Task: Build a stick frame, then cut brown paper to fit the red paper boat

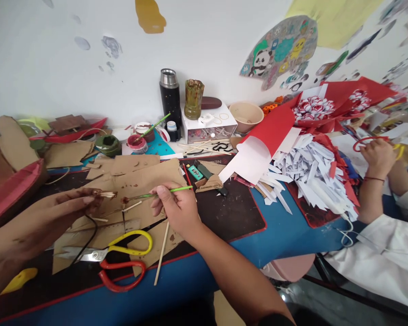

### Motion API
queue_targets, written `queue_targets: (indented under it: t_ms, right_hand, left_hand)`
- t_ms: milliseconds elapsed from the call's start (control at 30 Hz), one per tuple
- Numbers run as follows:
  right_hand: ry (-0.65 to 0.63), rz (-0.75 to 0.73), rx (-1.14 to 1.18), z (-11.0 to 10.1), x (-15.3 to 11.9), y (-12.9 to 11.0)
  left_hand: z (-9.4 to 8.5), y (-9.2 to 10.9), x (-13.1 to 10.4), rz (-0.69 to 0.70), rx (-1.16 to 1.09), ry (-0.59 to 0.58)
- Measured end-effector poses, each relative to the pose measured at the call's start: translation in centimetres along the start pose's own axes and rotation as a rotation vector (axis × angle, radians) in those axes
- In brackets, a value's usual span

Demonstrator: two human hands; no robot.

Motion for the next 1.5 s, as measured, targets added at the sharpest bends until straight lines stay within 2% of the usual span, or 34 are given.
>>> queue_targets:
  t_ms: [133,367,567,733,967,1167,1367,1500]
  right_hand:
    - [0.015,0.001,0.038,-0.1,0.0,-0.4]
    - [0.034,-0.022,0.15,-0.4,0.0,-1.4]
    - [0.025,-0.017,0.168,-0.4,0.1,-1.4]
    - [0.061,-0.011,0.175,-1.0,0.2,-1.2]
    - [-0.014,-0.001,0.179,-0.1,0.0,-1.2]
    - [0.079,0.007,0.193,-1.1,0.2,-1.2]
    - [0.043,0.046,0.171,-0.6,0.3,-0.8]
    - [0.086,0.047,0.182,-1.1,0.5,-0.7]
  left_hand:
    - [0.3,-0.1,-0.1,-0.028,-0.111,-0.003]
    - [0.8,0.2,-0.2,-0.067,-0.115,0.023]
    - [1.7,0.6,-0.6,-0.057,-0.113,-0.031]
    - [1.5,0.4,-0.6,-0.076,-0.144,0.01]
    - [2.1,0.8,-0.6,-0.062,-0.138,-0.002]
    - [1.3,-0.2,-0.4,-0.042,-0.121,0.025]
    - [1.3,-0.7,-0.1,-0.027,-0.093,0.0]
    - [0.9,-1.3,0.1,-0.03,-0.092,0.004]
Point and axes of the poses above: each hand's wrist, its own x-axis towards the middle knuckle, its own z-axis out of the palm, y = z × x, the point moved 7 cm from there along x, towards the middle knuckle, and after that the axes turned 11 degrees about z, right-handed, at the moved point
